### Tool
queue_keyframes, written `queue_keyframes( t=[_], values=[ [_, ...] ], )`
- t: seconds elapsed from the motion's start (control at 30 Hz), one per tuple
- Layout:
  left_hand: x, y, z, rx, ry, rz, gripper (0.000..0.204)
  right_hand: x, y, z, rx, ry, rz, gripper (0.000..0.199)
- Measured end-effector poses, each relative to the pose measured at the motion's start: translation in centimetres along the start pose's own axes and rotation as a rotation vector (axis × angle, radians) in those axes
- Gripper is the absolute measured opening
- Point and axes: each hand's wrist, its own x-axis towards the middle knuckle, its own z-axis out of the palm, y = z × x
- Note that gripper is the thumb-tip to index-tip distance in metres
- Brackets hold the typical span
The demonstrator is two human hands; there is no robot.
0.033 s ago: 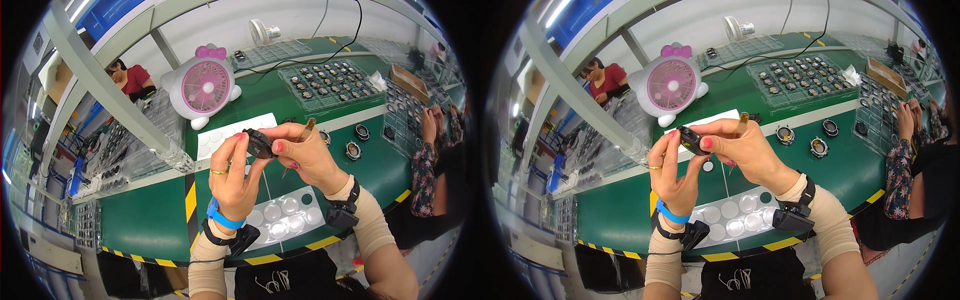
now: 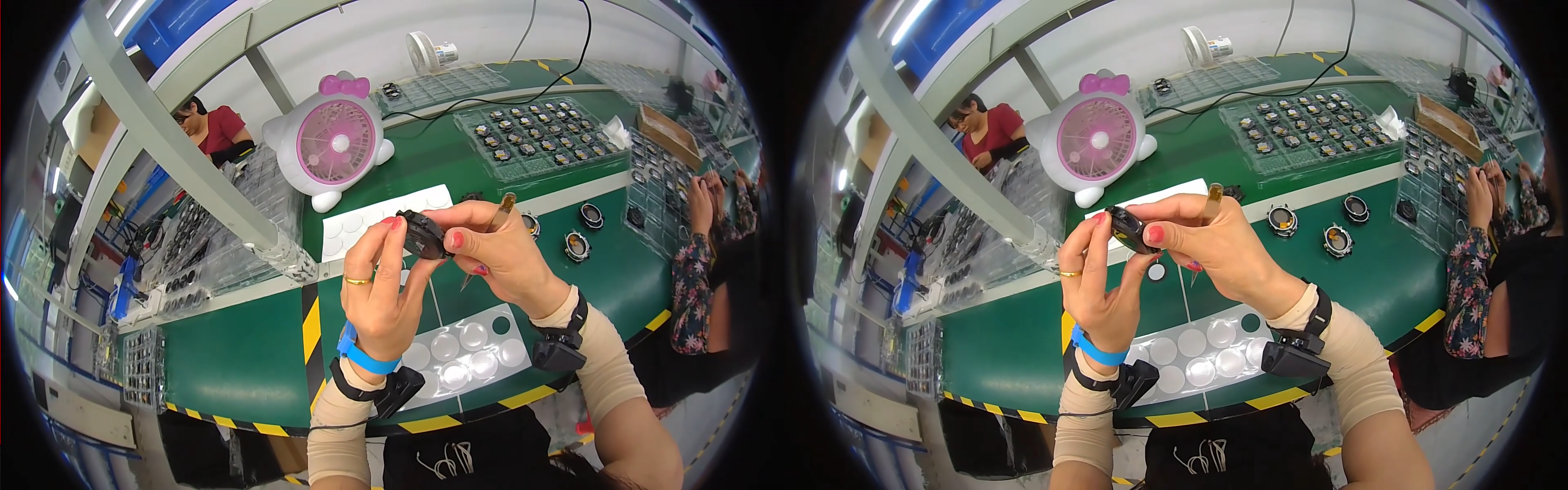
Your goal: The person picks up a watch component and a watch case, joins them together, and uses tweezers to position a small part inside. They then press the components together by hand before setting the assembled watch aside.
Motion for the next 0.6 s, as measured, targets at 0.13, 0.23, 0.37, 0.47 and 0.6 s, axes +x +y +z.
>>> queue_keyframes(
  t=[0.13,0.23,0.37,0.47,0.6],
  values=[
    [0.0,-0.1,0.0,-0.006,-0.014,0.012,0.056,0.0,-0.4,0.0,-0.024,0.004,0.006,0.027],
    [0.0,-0.2,-0.1,-0.024,-0.021,0.011,0.056,0.1,-0.8,0.0,-0.056,0.000,0.009,0.026],
    [-0.1,-0.1,-0.1,-0.044,-0.021,-0.008,0.055,0.0,-1.3,0.2,-0.107,0.002,0.003,0.024],
    [0.0,0.1,-0.3,-0.053,-0.022,-0.016,0.056,0.0,-1.2,0.1,-0.135,0.003,-0.012,0.023],
    [-0.2,0.2,-0.4,-0.077,-0.029,-0.032,0.056,-0.1,-1.3,0.0,-0.165,0.000,-0.028,0.022]
  ],
)
